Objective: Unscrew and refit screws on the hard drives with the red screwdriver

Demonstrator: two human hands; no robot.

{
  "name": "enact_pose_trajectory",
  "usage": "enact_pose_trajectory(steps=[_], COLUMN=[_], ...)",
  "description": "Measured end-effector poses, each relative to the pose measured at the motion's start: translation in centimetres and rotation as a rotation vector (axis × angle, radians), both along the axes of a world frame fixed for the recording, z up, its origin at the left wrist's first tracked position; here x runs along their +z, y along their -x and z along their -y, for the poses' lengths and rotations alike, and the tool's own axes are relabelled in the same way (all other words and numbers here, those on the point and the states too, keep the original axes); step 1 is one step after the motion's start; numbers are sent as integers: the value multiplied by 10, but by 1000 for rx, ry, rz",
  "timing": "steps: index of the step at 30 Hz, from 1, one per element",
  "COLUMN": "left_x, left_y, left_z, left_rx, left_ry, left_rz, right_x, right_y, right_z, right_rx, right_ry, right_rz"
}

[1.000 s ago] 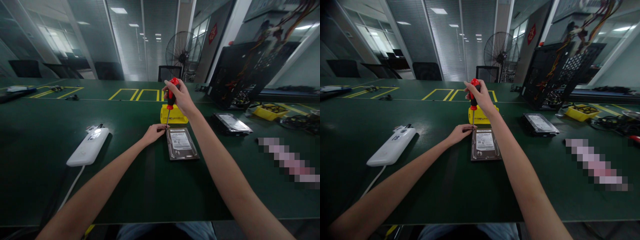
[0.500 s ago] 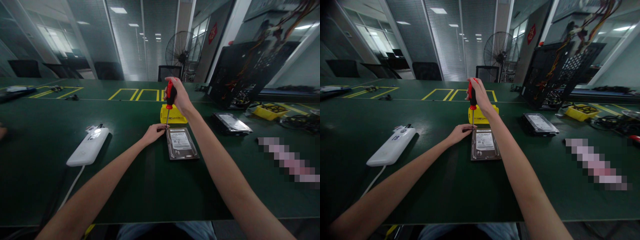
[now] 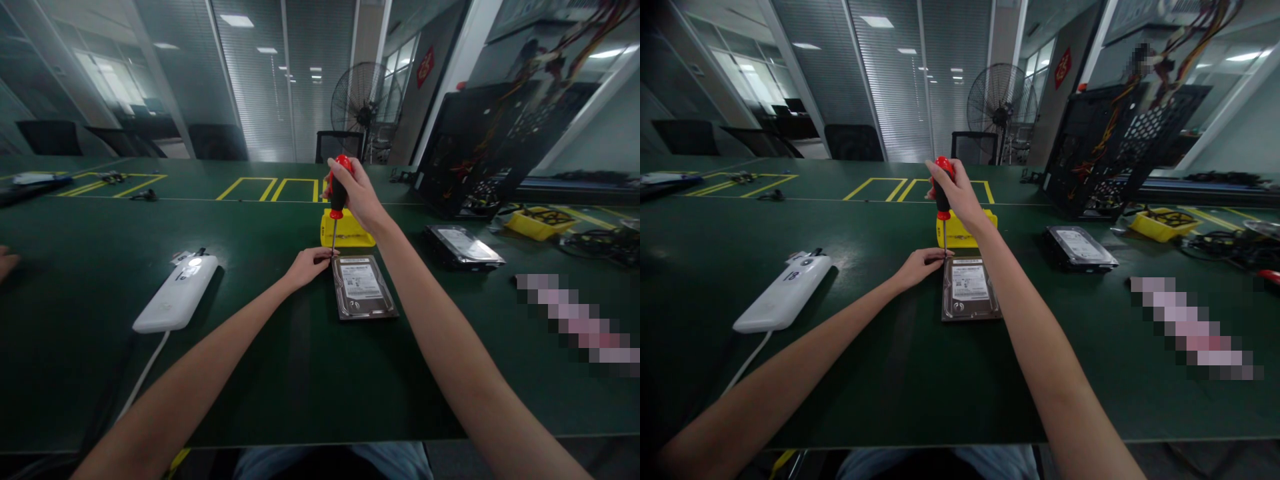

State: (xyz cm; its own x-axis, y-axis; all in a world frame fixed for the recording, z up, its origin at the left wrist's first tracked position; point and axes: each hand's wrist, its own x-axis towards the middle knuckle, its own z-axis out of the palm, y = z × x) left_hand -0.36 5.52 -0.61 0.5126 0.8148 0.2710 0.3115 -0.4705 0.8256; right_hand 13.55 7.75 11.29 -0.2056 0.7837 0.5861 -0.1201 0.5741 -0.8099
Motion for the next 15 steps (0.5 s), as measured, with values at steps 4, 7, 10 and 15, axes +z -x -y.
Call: enact_pose_trajectory(steps=[4, 7, 10, 15], left_x=[-1, -3, -4, -4], left_y=[0, 0, 0, 0], left_z=[-1, -4, -5, -5], left_rx=[-2, -7, -7, -6], left_ry=[-3, -13, -18, -13], left_rz=[-3, 3, -3, -3], right_x=[-1, -1, -2, -3], right_y=[0, 0, 0, 2], right_z=[-2, 0, 1, 1], right_rx=[13, 5, -34, -82], right_ry=[10, 8, -22, -38], right_rz=[-45, -27, 2, 20])
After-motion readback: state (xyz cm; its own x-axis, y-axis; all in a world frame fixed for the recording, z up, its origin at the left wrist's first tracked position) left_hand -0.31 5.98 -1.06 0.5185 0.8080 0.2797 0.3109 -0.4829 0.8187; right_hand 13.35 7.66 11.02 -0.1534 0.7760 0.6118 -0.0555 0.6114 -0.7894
